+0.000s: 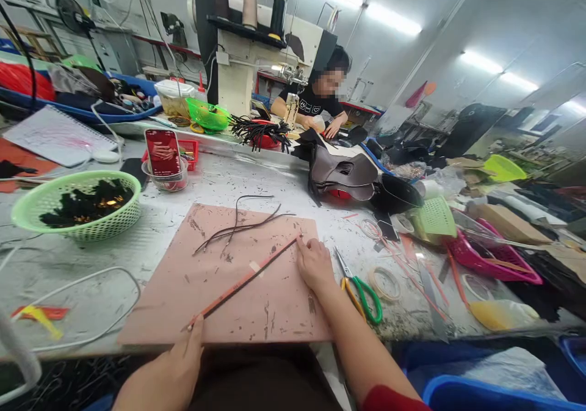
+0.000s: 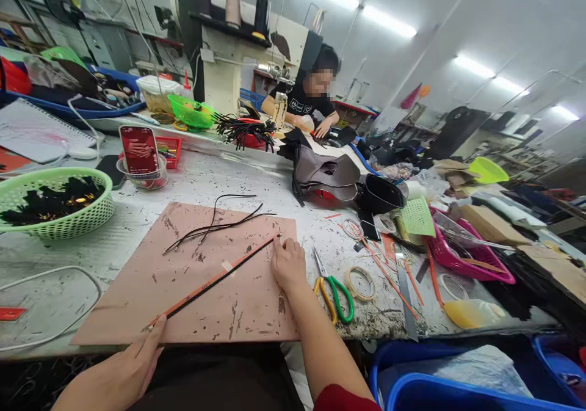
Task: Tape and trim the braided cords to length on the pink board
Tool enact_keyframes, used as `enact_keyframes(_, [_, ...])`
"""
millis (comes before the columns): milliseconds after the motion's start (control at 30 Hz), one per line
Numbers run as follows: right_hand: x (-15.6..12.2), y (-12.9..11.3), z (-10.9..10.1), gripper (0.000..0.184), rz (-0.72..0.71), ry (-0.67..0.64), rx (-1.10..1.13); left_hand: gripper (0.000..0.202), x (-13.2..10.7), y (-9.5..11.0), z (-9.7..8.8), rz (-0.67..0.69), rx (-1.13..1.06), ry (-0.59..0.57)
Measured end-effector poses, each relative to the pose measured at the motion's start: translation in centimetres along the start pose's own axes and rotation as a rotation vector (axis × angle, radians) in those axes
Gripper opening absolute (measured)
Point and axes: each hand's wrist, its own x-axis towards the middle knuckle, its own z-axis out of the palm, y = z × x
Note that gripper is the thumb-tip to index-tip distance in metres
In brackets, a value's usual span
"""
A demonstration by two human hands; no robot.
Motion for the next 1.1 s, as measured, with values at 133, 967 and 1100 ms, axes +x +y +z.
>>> enact_keyframes(133, [0.1,0.0,0.1,0.043,0.024,-0.008,-0.015,0.044,-0.2,0.0,-0.1,0.176,0.237,0.012])
enact_keyframes(967, [-1.2,0.5,0.0,0.04,0.012,-0.006,-0.13,0.057,1.4,4.5,-4.4,-0.172,0.081,-0.667])
enact_keyframes(1100, [-1.2,0.5,0.1,0.041,0.038,-0.014,-0.116,0.057,1.2,4.5,-4.6,-0.145,0.095,-0.672])
